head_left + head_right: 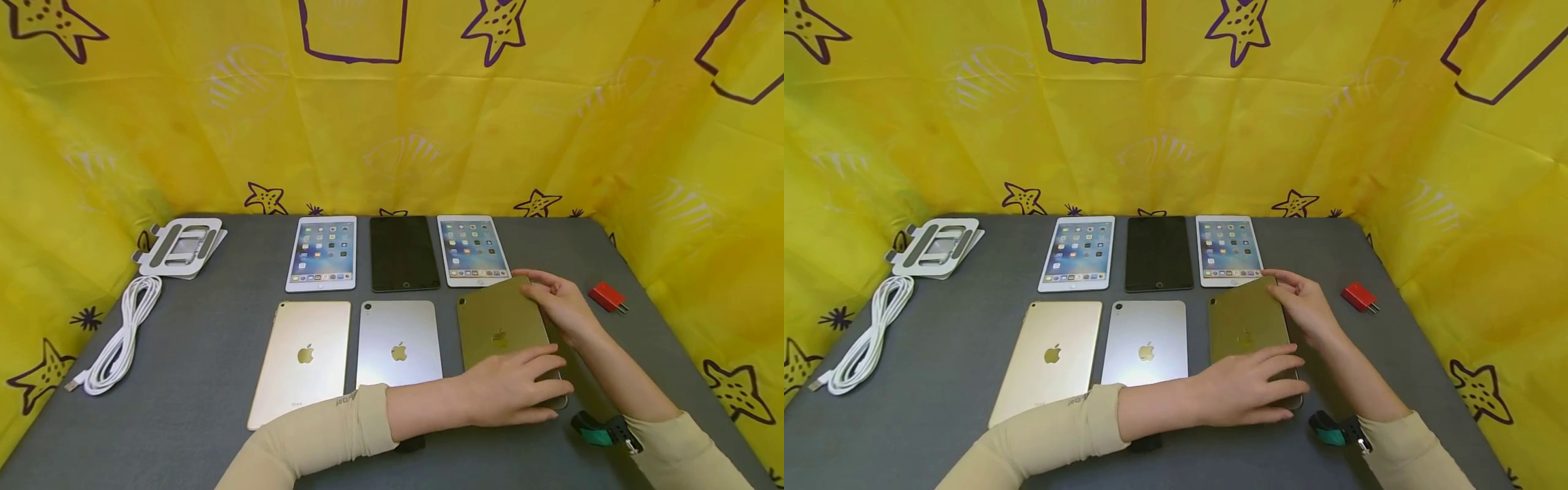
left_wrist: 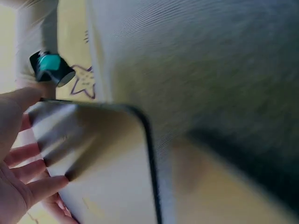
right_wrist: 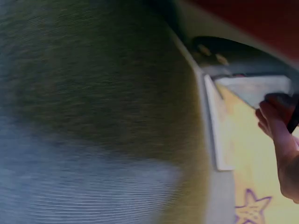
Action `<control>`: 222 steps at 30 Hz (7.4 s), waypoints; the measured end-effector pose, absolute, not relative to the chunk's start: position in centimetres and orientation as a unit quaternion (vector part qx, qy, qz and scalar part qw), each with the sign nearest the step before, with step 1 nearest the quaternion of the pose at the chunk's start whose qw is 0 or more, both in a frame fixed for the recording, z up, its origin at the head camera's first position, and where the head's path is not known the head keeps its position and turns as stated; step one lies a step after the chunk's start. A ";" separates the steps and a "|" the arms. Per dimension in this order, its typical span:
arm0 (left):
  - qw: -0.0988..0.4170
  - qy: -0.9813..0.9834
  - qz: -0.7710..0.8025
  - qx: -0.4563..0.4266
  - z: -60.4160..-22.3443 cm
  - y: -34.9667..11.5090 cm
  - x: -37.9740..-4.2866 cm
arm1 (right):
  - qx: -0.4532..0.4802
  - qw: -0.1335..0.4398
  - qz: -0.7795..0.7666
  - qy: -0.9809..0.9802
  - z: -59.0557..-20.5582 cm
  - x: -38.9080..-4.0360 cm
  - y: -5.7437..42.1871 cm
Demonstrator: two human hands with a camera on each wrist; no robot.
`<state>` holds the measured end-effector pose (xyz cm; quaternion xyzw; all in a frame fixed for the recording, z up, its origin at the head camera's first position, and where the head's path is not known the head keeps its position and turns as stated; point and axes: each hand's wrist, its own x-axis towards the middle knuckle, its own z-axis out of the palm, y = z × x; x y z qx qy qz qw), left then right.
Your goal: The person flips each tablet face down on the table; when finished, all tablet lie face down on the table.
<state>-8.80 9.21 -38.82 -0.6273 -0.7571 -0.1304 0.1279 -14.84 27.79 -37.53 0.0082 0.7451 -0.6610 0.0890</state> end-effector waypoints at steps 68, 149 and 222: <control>0.082 -0.780 -0.602 -0.148 -36.6 -10.8 -17.7 | -0.086 -0.034 -0.585 0.806 -39.4 -18.4 11.1; 0.029 -0.706 -0.704 0.070 -36.7 -19.3 -20.9 | -0.102 0.223 -0.639 0.729 -41.6 -20.9 -1.0; -0.133 -0.853 -0.505 -0.008 -39.8 -16.2 -21.2 | -0.002 0.090 -0.715 0.694 -39.1 -25.0 4.2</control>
